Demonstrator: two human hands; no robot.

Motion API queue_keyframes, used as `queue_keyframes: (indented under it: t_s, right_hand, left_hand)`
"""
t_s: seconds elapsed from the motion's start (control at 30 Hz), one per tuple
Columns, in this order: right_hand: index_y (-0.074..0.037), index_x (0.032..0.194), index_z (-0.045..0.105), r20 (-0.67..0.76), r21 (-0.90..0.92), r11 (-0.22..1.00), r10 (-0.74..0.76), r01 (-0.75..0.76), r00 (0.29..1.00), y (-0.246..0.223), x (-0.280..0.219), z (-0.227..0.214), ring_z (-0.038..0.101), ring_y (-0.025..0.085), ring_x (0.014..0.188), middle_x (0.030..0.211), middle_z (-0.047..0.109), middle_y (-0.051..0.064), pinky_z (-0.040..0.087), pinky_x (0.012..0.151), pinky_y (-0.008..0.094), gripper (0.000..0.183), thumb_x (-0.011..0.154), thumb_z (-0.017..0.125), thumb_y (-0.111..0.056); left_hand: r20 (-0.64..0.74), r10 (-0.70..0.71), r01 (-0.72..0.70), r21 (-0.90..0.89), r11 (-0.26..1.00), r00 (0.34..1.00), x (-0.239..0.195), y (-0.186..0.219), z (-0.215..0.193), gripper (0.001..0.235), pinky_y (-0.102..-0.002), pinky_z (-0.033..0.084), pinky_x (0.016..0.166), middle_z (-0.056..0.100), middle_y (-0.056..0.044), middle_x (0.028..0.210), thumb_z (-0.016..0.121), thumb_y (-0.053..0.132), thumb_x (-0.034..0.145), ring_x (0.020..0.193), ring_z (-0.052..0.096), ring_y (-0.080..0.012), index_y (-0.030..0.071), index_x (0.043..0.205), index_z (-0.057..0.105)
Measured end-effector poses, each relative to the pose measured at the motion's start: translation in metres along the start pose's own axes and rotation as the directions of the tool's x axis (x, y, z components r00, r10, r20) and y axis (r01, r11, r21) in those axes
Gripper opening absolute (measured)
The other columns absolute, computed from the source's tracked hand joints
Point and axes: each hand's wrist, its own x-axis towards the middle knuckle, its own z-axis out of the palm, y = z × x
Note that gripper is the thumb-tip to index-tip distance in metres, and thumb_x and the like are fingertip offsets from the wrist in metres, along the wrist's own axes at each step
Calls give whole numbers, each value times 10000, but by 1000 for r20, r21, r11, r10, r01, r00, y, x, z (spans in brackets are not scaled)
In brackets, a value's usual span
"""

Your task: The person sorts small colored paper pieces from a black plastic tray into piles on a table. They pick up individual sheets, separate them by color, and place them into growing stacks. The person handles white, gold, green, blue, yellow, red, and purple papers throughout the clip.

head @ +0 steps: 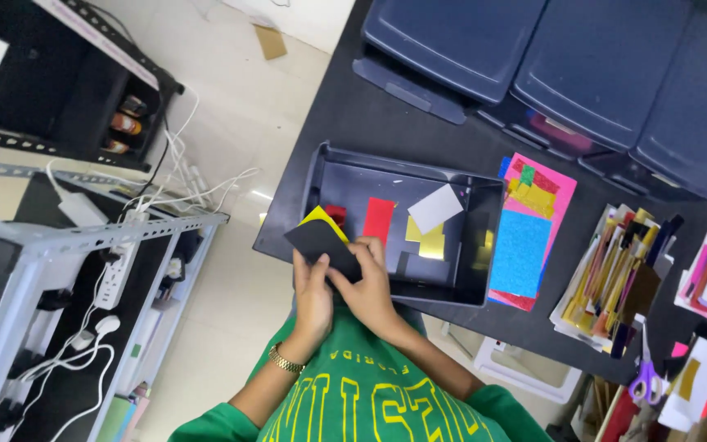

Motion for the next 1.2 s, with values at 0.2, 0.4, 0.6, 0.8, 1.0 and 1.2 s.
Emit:
queue_keyframes:
  t_s: [0.2,0.4,0.6,0.8,1.0,1.2]
  right_hand:
    - [-62,1286,588,159,8,995,96,-99,983,48,27,-73,650,285,1031,1075,669,124,492,926,395,487,875,830,-156]
    - [-218,1282,697,441,-745,665,551,-53,709,109,35,-120,612,347,1235,1245,663,76,500,1035,455,518,789,852,-187]
    - [-151,1166,696,477,-782,619,519,73,709,140,26,-107,538,316,1257,1268,587,47,522,975,510,454,747,868,-176]
    - [-182,1089,600,470,-782,623,580,9,665,116,29,-112,647,341,1153,1095,681,79,510,931,498,344,812,779,-84]
    - [-126,1131,560,395,-399,900,343,-177,852,43,35,-130,728,424,997,986,767,194,585,827,497,447,778,791,24]
    - [-195,1206,763,149,35,985,163,-170,975,8,13,-72,684,81,803,779,736,41,615,774,314,493,750,894,-60]
  left_hand:
    - [-70,-48,40,-112,993,996,19,-7,-18,512,-437,536,1026,567,-102,1385,475,-11,991,1235,604,-256,161,1471,429]
    - [-89,-14,2,-134,991,996,35,0,-47,470,-454,539,1036,575,-70,1416,442,-13,999,1281,600,-256,167,1433,453]
    - [-71,-60,53,-86,995,996,30,3,-50,491,-445,544,1032,560,-48,1443,426,-4,996,1294,592,-230,177,1452,457]
    - [-77,-69,63,-67,996,995,19,29,-30,503,-399,515,1041,563,-49,1398,438,-17,981,1282,579,-201,156,1453,453]
    - [-48,-77,83,139,987,996,21,2,-31,468,-298,479,1053,585,7,1359,475,2,977,1278,560,-128,179,1410,497]
    - [145,-156,111,278,954,977,-5,18,19,413,-382,410,1122,584,-97,1418,512,84,1023,1298,495,-163,119,1433,536]
